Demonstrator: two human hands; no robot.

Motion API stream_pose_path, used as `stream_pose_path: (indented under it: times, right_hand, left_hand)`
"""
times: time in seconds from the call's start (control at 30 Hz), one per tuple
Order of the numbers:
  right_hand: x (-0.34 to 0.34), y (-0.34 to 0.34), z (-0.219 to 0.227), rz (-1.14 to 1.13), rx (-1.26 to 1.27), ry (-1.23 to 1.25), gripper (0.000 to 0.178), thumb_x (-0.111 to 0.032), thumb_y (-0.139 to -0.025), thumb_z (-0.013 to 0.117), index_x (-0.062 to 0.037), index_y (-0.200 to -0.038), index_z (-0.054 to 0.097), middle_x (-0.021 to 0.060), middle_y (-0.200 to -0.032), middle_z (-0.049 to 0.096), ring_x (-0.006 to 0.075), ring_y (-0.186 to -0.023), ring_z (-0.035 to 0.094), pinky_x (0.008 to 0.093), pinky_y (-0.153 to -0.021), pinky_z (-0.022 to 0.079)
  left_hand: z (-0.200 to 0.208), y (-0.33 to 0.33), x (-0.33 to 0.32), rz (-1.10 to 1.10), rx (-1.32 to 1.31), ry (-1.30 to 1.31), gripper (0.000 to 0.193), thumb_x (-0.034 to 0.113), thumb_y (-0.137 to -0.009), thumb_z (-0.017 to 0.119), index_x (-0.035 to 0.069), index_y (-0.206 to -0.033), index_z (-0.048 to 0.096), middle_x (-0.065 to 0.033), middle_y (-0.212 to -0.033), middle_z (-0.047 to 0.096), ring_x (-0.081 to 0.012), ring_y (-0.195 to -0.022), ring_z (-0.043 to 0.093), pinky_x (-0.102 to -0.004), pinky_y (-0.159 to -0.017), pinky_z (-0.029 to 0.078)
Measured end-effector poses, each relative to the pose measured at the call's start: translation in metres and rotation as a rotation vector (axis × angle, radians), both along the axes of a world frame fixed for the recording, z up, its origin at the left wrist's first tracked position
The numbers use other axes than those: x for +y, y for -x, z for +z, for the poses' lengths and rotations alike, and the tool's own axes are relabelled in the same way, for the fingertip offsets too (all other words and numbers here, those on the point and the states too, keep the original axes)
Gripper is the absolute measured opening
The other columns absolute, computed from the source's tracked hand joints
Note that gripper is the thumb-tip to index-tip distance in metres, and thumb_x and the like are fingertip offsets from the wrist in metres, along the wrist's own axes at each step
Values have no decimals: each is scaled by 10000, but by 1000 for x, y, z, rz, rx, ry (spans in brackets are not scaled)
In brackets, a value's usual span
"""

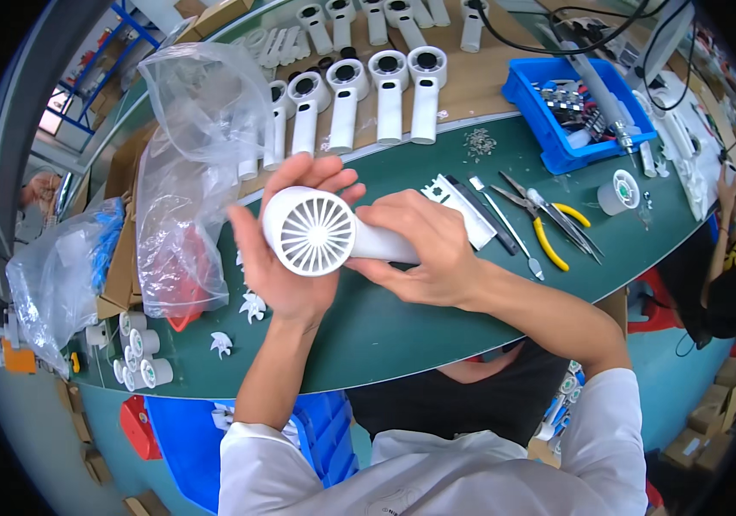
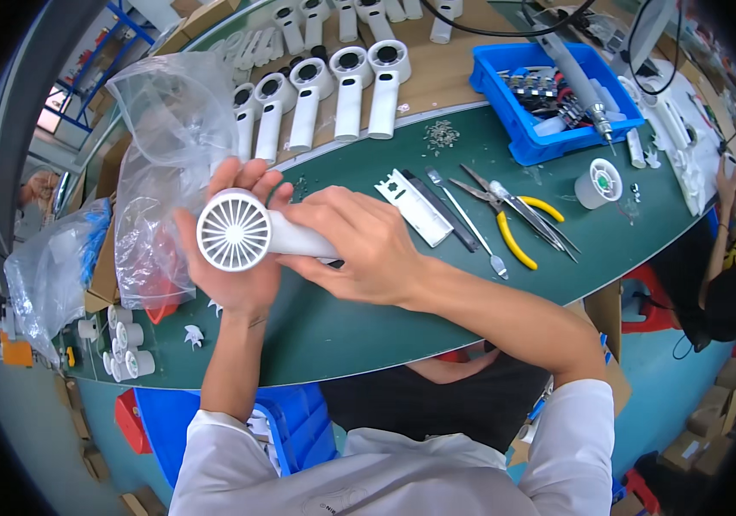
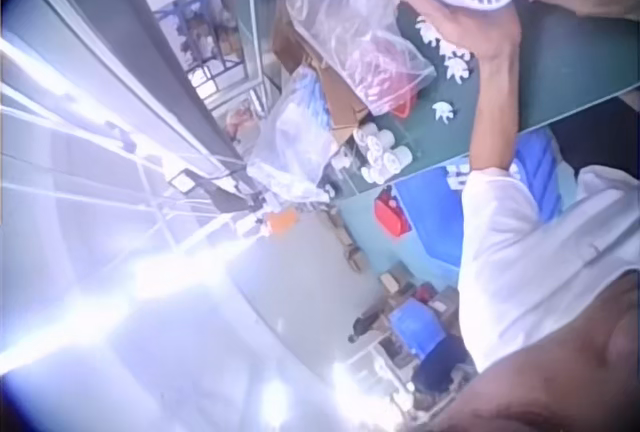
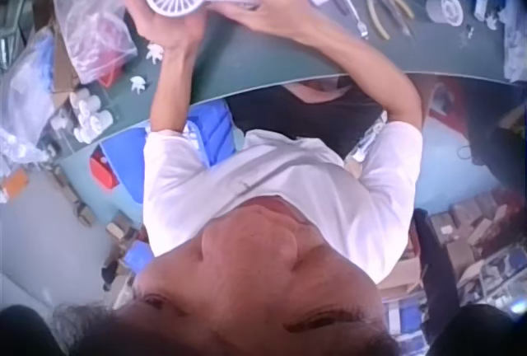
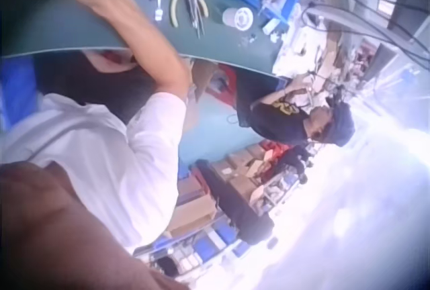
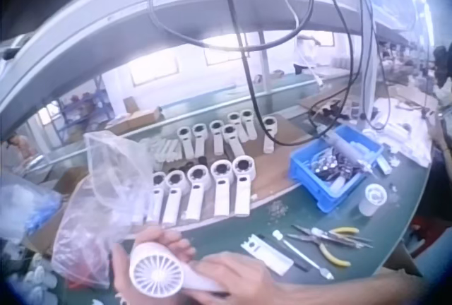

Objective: Assembling handheld electric fans by installing internal components and housing.

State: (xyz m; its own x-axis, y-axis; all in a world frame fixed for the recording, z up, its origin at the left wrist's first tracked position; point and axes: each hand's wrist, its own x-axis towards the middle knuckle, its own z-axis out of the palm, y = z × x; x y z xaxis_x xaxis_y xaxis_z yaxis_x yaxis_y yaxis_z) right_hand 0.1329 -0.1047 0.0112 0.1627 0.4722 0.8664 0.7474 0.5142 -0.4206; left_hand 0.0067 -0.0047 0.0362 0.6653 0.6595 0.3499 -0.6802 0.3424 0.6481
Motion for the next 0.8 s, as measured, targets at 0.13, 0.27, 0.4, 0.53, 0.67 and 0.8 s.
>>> stream_pose_path:
  times: [0.13,0.27,0.4,0.53,0.67,0.8]
  right_hand:
    - [1,3,0,-85,-60,25,526,-108,-589,870,-22,-1045,624,131,-899,641,265,-722,660,323,-591,530]
    - [3,6,-3,-100,-40,22,517,-102,-591,870,-24,-1039,623,131,-906,642,266,-719,658,320,-585,527]
    - [4,4,-2,-114,-59,-4,517,-99,-588,872,-26,-1035,622,128,-895,641,261,-703,653,317,-574,522]
    - [2,4,-5,-101,-75,24,555,-99,-585,874,-22,-1067,610,144,-941,629,276,-741,652,331,-593,523]
    - [-5,4,7,-49,-32,138,558,-169,-686,832,10,-1150,577,194,-1075,601,331,-893,635,389,-737,529]
    - [-4,-11,15,37,-104,-33,574,-341,-862,655,58,-1251,515,250,-1242,536,392,-1101,558,458,-925,460]
  left_hand:
    - [-6,0,7,-56,5,38,696,546,-1007,180,-19,-1282,480,-208,-1187,585,-321,-1039,603,-462,-952,471]
    - [-6,-1,5,-45,34,30,724,580,-993,184,-15,-1280,482,-196,-1138,606,-284,-980,619,-417,-896,497]
    - [-9,-1,8,-70,20,16,746,602,-983,181,-10,-1289,478,-193,-1124,619,-276,-965,622,-389,-879,494]
    - [-8,-1,4,-3,78,36,726,588,-988,189,-11,-1250,506,-176,-1065,627,-254,-910,617,-368,-840,493]
    - [-15,1,5,125,196,58,659,540,-1003,200,-4,-1076,564,-128,-929,621,-209,-819,595,-321,-755,488]
    - [-8,-10,-25,171,505,123,555,451,-1032,226,27,-990,581,-76,-899,623,-160,-845,600,-298,-766,482]
